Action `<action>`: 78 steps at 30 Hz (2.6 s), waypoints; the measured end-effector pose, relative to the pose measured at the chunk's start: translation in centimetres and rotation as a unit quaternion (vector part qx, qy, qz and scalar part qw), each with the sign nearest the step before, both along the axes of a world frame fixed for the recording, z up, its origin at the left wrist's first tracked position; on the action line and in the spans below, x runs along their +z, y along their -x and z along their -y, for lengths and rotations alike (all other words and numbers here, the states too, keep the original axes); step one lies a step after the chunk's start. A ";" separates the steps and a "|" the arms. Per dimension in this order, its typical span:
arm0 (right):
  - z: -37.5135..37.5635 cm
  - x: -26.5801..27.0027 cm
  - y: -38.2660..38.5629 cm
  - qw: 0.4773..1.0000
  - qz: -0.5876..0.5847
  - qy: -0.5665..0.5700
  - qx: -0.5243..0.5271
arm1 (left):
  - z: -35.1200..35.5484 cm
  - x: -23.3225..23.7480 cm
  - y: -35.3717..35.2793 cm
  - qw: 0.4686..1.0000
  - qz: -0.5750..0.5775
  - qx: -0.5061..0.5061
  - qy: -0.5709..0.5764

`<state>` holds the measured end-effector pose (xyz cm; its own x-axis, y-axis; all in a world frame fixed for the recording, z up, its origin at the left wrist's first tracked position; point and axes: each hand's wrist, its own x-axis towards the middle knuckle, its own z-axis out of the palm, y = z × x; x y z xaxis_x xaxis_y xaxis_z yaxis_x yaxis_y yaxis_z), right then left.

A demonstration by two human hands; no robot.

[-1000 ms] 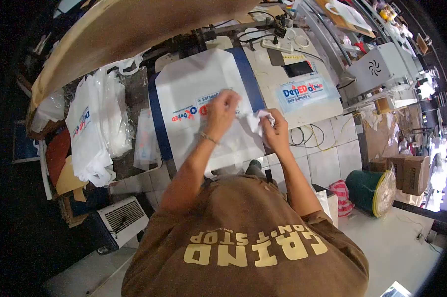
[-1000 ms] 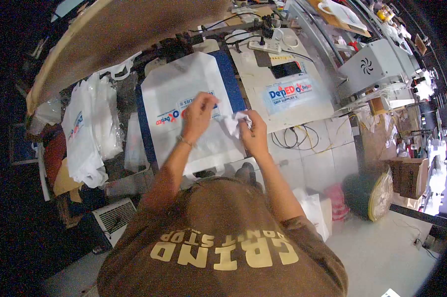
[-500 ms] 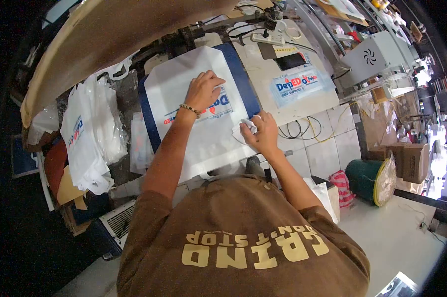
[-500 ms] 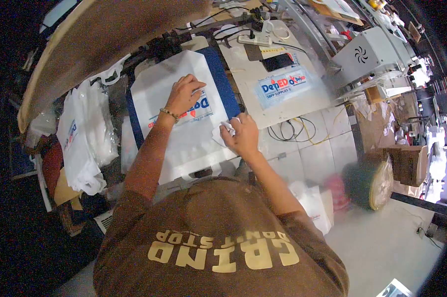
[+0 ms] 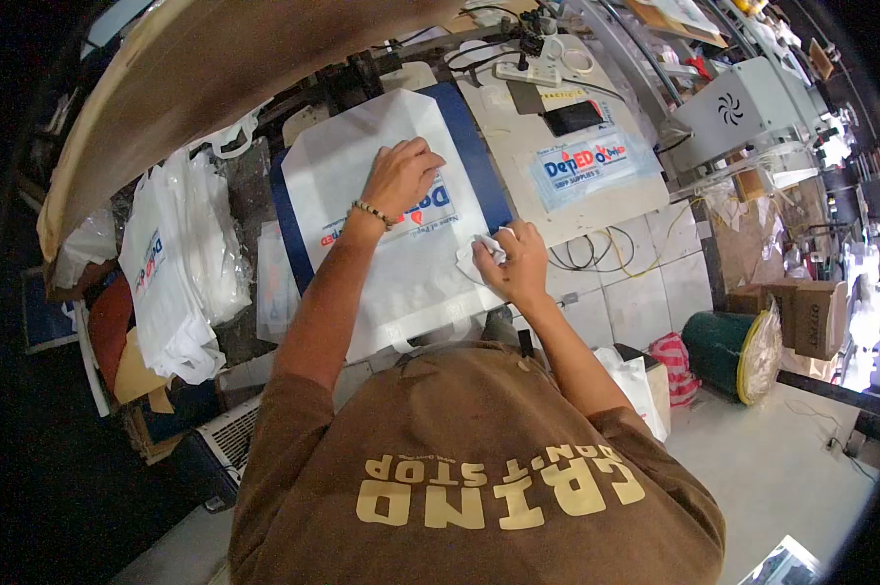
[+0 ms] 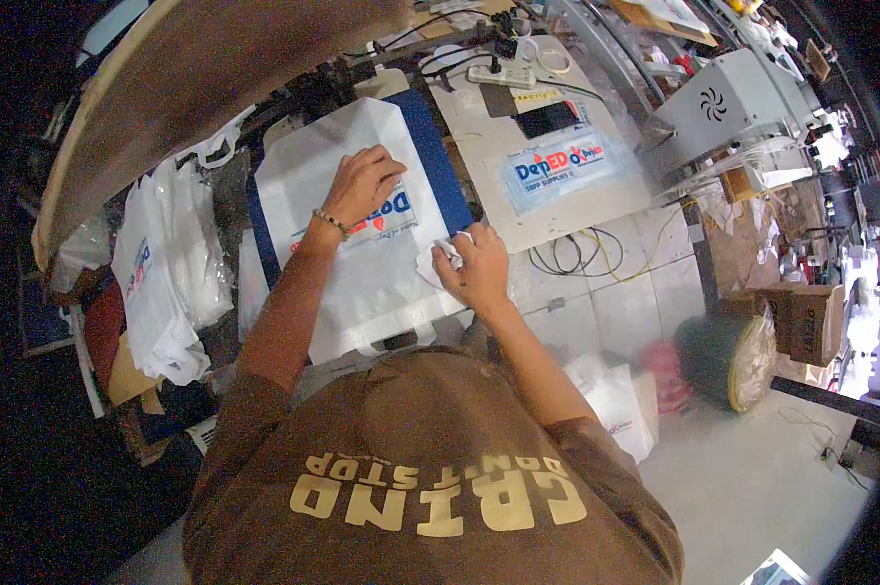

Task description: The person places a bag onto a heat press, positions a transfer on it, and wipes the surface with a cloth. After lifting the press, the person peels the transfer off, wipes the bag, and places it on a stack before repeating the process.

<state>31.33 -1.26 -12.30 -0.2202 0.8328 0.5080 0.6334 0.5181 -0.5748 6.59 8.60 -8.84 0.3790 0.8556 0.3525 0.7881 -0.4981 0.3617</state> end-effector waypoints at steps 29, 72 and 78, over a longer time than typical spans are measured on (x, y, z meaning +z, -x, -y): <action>-0.1 0.4 0.0 1.000 -0.003 0.001 -0.003 | 5.8 -1.8 -0.6 0.983 0.003 0.011 -0.181; -0.1 0.9 -0.2 0.999 0.042 0.021 0.020 | 11.3 -1.4 0.4 0.993 0.047 0.023 -0.105; -2.3 2.9 -1.1 0.977 0.100 0.176 0.065 | 11.3 -0.2 0.3 0.988 0.081 0.072 -0.111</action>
